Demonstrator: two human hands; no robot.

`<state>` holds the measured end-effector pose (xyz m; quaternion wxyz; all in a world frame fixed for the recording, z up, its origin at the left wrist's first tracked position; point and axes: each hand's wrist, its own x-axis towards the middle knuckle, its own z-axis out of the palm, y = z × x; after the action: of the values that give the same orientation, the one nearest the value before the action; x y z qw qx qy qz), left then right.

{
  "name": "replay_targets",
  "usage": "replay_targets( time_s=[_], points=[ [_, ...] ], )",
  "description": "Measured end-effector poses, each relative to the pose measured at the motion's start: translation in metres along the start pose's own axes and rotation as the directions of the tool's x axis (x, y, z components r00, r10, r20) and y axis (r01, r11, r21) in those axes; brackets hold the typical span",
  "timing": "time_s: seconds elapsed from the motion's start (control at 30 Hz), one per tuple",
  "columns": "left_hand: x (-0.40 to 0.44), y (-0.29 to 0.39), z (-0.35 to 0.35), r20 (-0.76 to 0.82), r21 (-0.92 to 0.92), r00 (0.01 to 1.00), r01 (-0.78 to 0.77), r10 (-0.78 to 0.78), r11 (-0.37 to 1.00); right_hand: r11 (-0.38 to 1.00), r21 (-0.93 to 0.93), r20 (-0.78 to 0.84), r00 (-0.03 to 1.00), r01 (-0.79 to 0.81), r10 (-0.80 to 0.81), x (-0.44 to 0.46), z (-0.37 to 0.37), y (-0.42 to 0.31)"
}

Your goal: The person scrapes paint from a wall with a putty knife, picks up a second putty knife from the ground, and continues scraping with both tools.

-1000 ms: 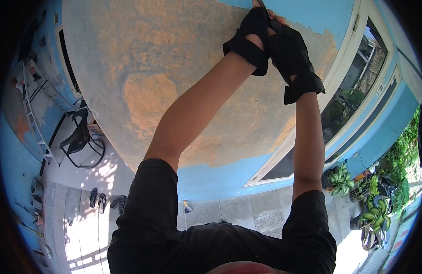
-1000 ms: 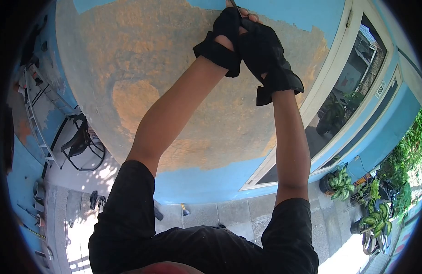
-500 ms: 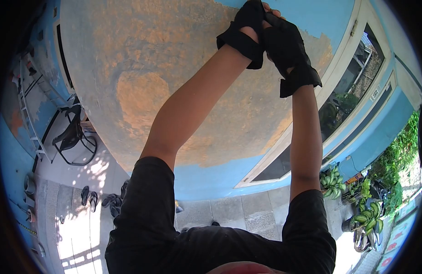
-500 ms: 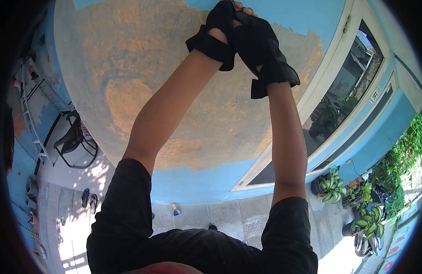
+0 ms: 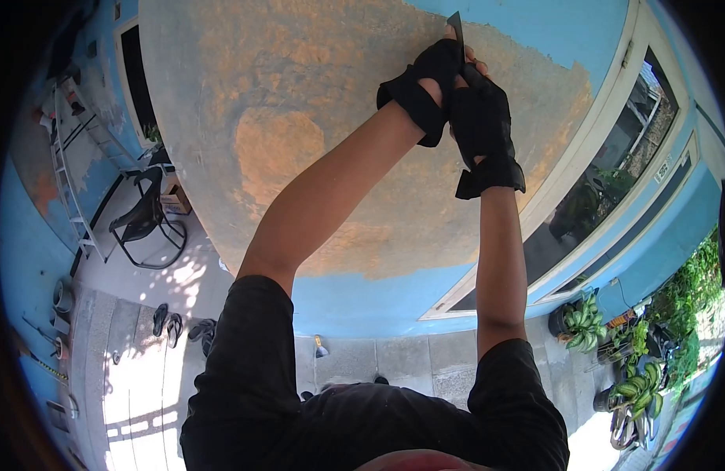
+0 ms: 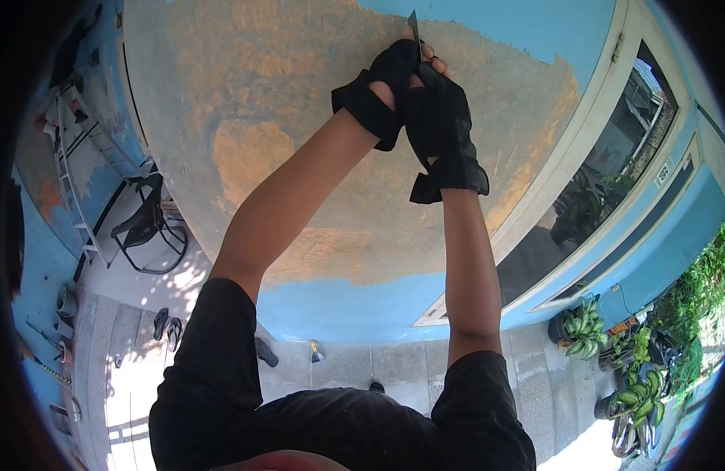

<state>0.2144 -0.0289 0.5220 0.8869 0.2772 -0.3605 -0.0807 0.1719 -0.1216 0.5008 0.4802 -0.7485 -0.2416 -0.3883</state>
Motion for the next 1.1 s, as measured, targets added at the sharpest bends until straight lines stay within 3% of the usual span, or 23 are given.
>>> replay_targets(
  time_s=[0.3, 0.37, 0.47, 0.5, 0.57, 0.67, 0.73, 0.87, 0.93, 1.03, 1.1],
  points=[
    [0.007, 0.015, -0.004, -0.035, 0.095, 0.996, 0.087, -0.084, 0.992, 0.972, 0.229, -0.066, 0.995, -0.052, 0.069, -0.003, 0.019, -0.012],
    [0.011, 0.017, -0.006, -0.064, 0.11, 0.992, 0.118, -0.112, 0.987, 0.995, 0.076, -0.075, 0.995, -0.062, 0.068, -0.002, 0.018, -0.016],
    [0.016, 0.021, -0.002, -0.033, 0.103, 0.996, 0.09, -0.087, 0.991, 0.98, 0.19, -0.11, 0.991, -0.052, 0.074, 0.005, 0.022, -0.016],
    [0.02, 0.026, 0.0, -0.004, 0.08, 0.995, 0.103, -0.103, 0.991, 0.981, 0.186, -0.114, 0.99, -0.057, 0.079, 0.011, 0.02, -0.015],
    [0.033, 0.03, -0.001, 0.029, 0.054, 0.992, 0.118, -0.12, 0.992, 0.998, -0.002, -0.097, 0.993, 0.066, -0.066, 0.024, 0.015, -0.015],
    [0.047, 0.028, -0.009, 0.124, -0.034, 0.978, 0.176, -0.171, 0.984, 0.998, 0.06, -0.08, 0.997, -0.001, 0.005, 0.025, 0.013, -0.016],
    [0.044, 0.03, -0.008, 0.109, 0.076, 0.961, 0.247, -0.254, 0.966, 0.999, 0.048, -0.091, 0.996, 0.002, 0.002, 0.018, 0.014, -0.019],
    [0.046, 0.027, -0.021, 0.097, 0.036, 0.986, 0.131, -0.134, 0.991, 0.991, 0.123, -0.081, 0.995, -0.048, 0.058, 0.015, 0.016, -0.026],
    [0.036, 0.032, 0.007, -0.029, 0.155, 0.997, 0.071, -0.067, 0.985, 0.988, 0.153, -0.093, 0.995, -0.025, 0.04, 0.03, 0.017, -0.023],
    [0.033, 0.041, 0.036, -0.128, 0.025, 0.987, 0.101, -0.097, 0.995, 0.982, 0.181, -0.068, 0.995, -0.062, 0.075, 0.036, 0.008, -0.034],
    [0.041, 0.038, 0.027, -0.075, 0.037, 0.992, 0.109, -0.106, 0.993, 0.976, 0.184, -0.029, 0.992, -0.114, 0.121, 0.035, 0.007, -0.035]
  ],
)
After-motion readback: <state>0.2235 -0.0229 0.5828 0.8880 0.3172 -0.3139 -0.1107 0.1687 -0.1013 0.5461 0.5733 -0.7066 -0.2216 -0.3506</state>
